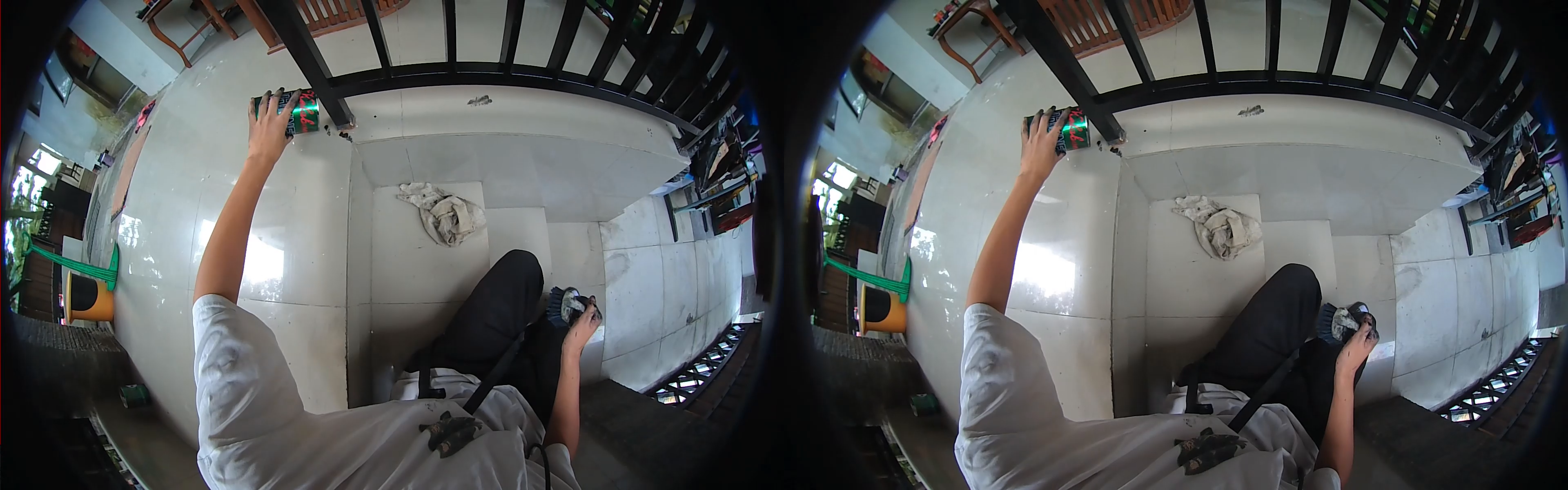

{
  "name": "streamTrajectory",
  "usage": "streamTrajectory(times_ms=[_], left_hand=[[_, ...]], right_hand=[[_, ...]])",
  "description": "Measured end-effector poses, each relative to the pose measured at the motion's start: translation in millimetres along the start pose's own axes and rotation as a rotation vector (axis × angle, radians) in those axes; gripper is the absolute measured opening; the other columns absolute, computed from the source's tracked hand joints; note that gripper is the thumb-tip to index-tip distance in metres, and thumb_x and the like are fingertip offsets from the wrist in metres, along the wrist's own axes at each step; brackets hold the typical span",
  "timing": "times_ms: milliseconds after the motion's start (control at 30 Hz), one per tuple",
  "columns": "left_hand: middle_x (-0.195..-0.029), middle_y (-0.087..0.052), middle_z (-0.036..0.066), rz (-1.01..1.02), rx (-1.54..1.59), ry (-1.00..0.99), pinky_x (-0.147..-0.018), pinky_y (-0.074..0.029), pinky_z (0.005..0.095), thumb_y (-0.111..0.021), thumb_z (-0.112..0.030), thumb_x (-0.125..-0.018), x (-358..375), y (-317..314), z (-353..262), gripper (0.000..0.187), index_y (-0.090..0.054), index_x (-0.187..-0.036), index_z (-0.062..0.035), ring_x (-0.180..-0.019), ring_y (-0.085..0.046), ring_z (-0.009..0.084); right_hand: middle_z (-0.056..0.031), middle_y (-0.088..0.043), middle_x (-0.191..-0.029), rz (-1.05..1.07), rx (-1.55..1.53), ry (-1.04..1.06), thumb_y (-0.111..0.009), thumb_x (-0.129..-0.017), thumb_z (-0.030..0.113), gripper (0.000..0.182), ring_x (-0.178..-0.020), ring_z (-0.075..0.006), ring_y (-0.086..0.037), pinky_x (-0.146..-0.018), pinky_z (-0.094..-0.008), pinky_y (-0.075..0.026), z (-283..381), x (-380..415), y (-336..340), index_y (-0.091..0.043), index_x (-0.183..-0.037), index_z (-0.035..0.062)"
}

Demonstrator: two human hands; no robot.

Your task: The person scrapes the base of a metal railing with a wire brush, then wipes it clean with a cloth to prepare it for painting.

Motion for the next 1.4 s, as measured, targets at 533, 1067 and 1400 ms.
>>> streamTrajectory(times_ms=[533, 1067, 1400], left_hand=[[-0.139, -0.038, 0.009, 0.028, -0.062, -0.01, -0.11, -0.02, 0.0529, -0.08, -0.013, -0.063, 0.1, 2.1, -8.3, 0.095, -0.029, -0.142, -0.0279, -0.131, -0.033, 0.0299], [-0.118, -0.052, 0.019, -0.62, 0.958, 0.767, -0.097, -0.039, 0.0333, -0.08, -0.017, -0.07, 158.7, 9.7, 48.1, 0.075, -0.039, -0.127, 0.0078, -0.109, -0.052, 0.026], [-0.123, -0.048, 0.018, -0.543, 1.25, 1.028, -0.101, -0.034, 0.0333, -0.076, -0.014, -0.074, 222.1, -1.2, 61.8, 0.081, -0.028, -0.134, 0.0087, -0.114, -0.047, 0.026]], right_hand=[[-0.0237, -0.055, -0.111, -0.051, 0.124, 0.07, -0.038, -0.099, 0.02, 0.035, -0.099, -0.0344, -0.052, -0.089, -0.0396, -0.039, 31.0, 8.5, -1.5, -0.055, -0.109, -0.0084], [-0.0198, -0.052, -0.119, 0.725, -0.441, -0.247, -0.033, -0.091, 0.064, 0.08, -0.119, -0.0245, -0.043, -0.104, -0.0345, -0.028, 256.0, 22.1, -135.9, -0.052, -0.119, -0.0091], [-0.0145, -0.06, -0.065, 0.992, -0.104, 0.748, -0.071, -0.076, 0.039, 0.042, -0.06, -0.0258, -0.056, -0.063, -0.0373, -0.046, 497.3, 65.8, -246.0, -0.06, -0.078, -0.0017]])
Point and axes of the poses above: each hand's wrist, its own x-axis away from the middle knuckle, its own y-axis out of the back of the hand, z = x × y, the point moved 4 cm from there along -x, towards the middle knuckle
